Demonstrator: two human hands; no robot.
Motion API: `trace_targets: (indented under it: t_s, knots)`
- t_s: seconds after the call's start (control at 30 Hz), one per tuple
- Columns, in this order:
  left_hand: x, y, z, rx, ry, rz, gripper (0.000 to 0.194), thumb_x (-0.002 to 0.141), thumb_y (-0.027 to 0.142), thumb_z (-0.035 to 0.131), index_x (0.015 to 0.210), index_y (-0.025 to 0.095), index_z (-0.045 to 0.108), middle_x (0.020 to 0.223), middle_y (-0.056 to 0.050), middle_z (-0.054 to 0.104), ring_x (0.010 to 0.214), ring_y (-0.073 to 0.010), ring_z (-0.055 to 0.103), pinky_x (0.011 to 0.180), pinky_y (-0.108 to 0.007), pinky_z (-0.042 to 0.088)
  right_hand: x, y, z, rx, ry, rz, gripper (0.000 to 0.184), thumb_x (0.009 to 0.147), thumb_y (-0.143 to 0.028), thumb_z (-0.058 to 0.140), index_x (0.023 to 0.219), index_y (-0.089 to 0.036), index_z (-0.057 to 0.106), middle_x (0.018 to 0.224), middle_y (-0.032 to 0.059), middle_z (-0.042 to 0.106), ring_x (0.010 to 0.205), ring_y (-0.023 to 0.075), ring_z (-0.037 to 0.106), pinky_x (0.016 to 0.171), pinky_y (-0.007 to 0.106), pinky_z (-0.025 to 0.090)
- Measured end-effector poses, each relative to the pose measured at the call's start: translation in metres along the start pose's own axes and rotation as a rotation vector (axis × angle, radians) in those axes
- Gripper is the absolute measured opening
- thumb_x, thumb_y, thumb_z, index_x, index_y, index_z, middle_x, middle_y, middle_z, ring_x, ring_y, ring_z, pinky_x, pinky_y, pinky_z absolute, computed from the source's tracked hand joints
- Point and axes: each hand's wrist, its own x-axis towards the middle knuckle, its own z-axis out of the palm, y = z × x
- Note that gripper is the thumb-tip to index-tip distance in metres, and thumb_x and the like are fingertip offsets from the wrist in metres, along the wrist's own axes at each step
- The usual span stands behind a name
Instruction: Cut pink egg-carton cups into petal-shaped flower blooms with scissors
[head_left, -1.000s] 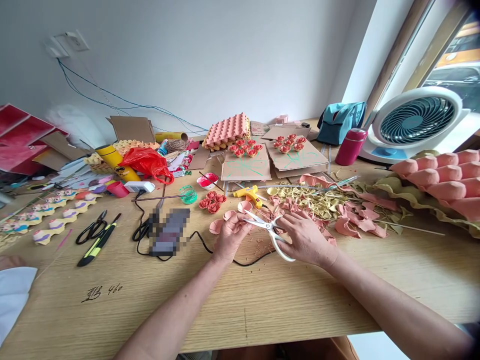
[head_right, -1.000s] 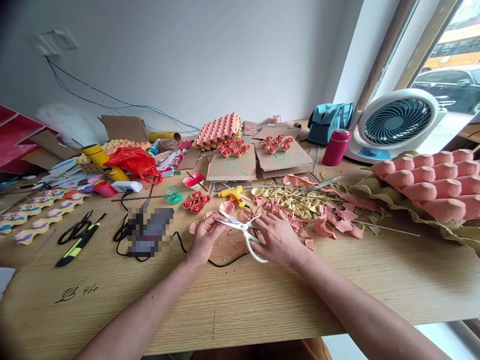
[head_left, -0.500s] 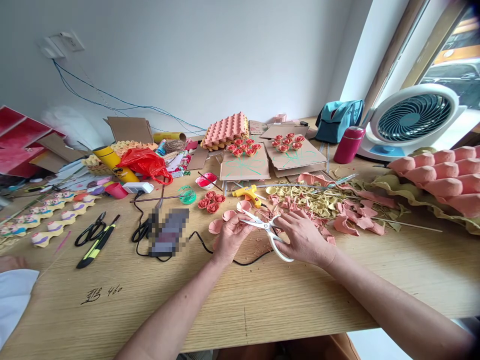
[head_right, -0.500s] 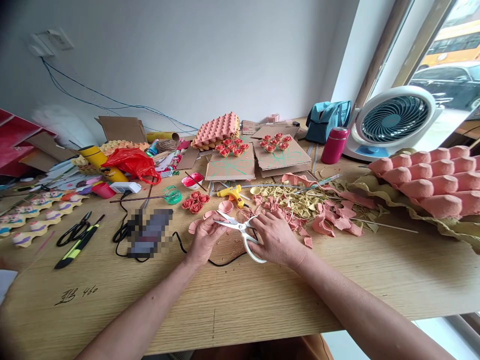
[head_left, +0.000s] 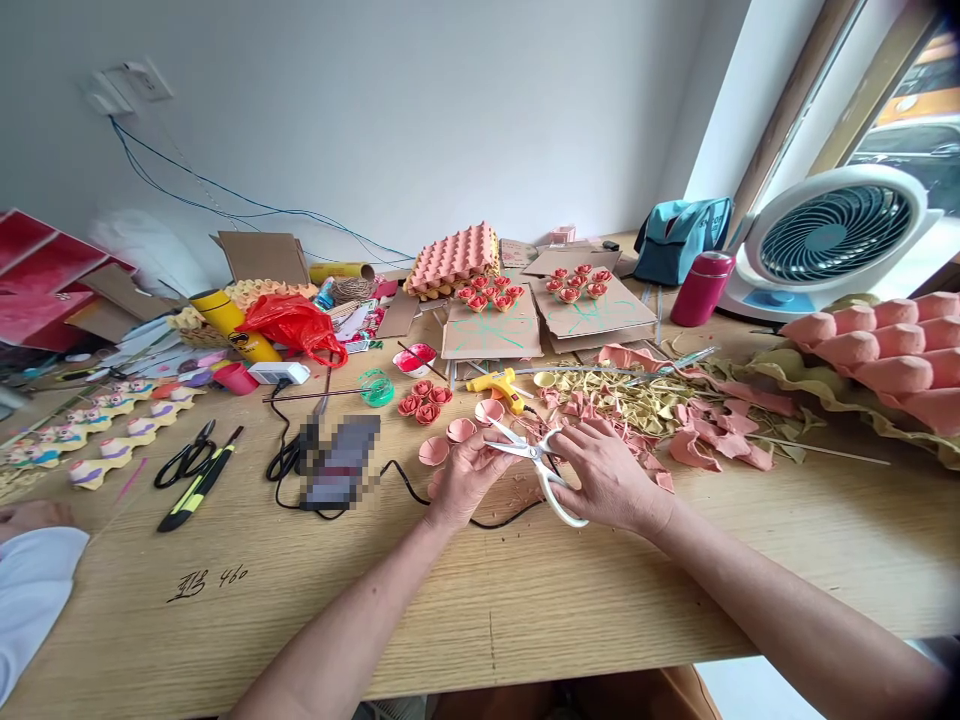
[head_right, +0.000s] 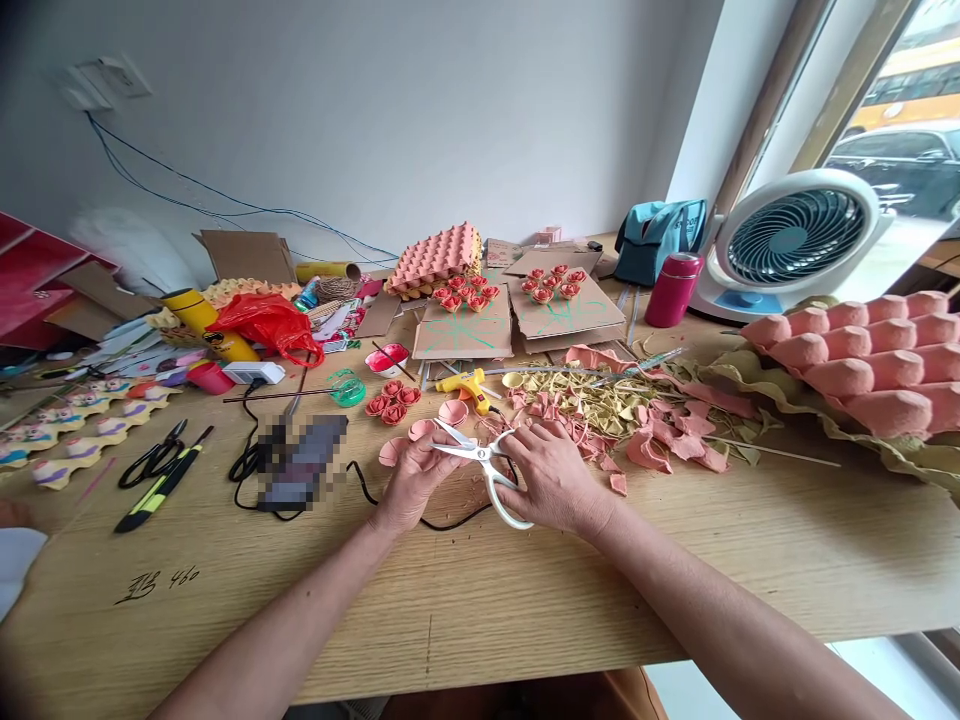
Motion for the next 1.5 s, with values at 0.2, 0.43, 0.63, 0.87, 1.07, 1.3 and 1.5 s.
trace_targets:
  t_s: [0.2,0.43,0.63,0.87,1.07,1.3,1.5]
  knots:
    - [-0.0022,0.0008,-0.0008,0.029,-0.011,0.001,0.024,0.078,0.040,0.081,0.084,0.019,0.071,0.094,-0.006,0.074,0.096,-0.0256,0.071,0.095,-0.048,0.056,-0.0005,-0.0003,-0.0011,-0.008,0.003,-0.016,0.024,0.089,-0.044,0.060,0.093,-0.020,0.058,0.091,0.0083,0.066,0.083,0.0248,0.054,0.084,0.038,0.037]
    - [-0.0026,0.0005,-0.0018,0.063,-0.011,0.031,0.024,0.079,0.041,0.080,0.082,0.019,0.072,0.090,-0.006,0.073,0.094,-0.0246,0.069,0.097,-0.046,0.053,-0.0012,-0.0009,-0.0015,-0.014,-0.017,-0.017,0.027,0.090,-0.046,0.059,0.095,-0.020,0.056,0.095,0.0093,0.064,0.087,0.0260,0.055,0.089,0.041,0.038]
    - [-0.0026,-0.0009,-0.0026,0.037,-0.015,0.025,0.026,0.079,0.042,0.080,0.084,0.018,0.072,0.092,-0.007,0.074,0.097,-0.0287,0.070,0.097,-0.048,0.053,-0.0015,-0.0002,0.0000,0.001,-0.003,-0.029,0.027,0.089,-0.046,0.060,0.098,-0.021,0.056,0.097,0.0094,0.064,0.090,0.0267,0.055,0.092,0.043,0.038]
    - [-0.0024,-0.0009,-0.0027,0.033,-0.025,0.036,0.026,0.078,0.043,0.080,0.083,0.020,0.070,0.093,-0.007,0.075,0.097,-0.0266,0.071,0.099,-0.048,0.053,-0.0009,-0.0009,-0.0009,-0.001,-0.018,-0.036,0.026,0.089,-0.046,0.060,0.095,-0.021,0.054,0.093,0.0078,0.064,0.087,0.0258,0.056,0.096,0.045,0.037]
    - [-0.0035,0.0011,-0.0031,0.048,-0.039,0.043,0.024,0.080,0.041,0.079,0.088,0.019,0.072,0.096,-0.007,0.075,0.099,-0.0263,0.070,0.101,-0.047,0.051,-0.0021,-0.0003,-0.0003,0.021,-0.012,-0.050,0.025,0.088,-0.044,0.060,0.091,-0.021,0.052,0.088,0.0064,0.063,0.082,0.0245,0.055,0.094,0.044,0.037]
    - [-0.0057,0.0058,-0.0035,0.120,-0.039,0.040,0.020,0.083,0.039,0.076,0.088,0.019,0.074,0.095,-0.006,0.073,0.097,-0.0246,0.068,0.098,-0.043,0.051,-0.0031,-0.0002,-0.0001,0.074,0.008,-0.087,0.022,0.088,-0.042,0.059,0.087,-0.022,0.050,0.081,0.0045,0.062,0.076,0.0224,0.053,0.091,0.041,0.037]
    - [-0.0035,0.0030,-0.0084,0.131,-0.089,0.047,0.024,0.084,0.040,0.075,0.089,0.018,0.070,0.091,-0.006,0.073,0.094,-0.0234,0.068,0.098,-0.043,0.050,-0.0027,-0.0002,-0.0011,0.068,-0.015,-0.066,0.023,0.088,-0.042,0.059,0.083,-0.021,0.050,0.076,0.0032,0.059,0.072,0.0214,0.050,0.083,0.038,0.037]
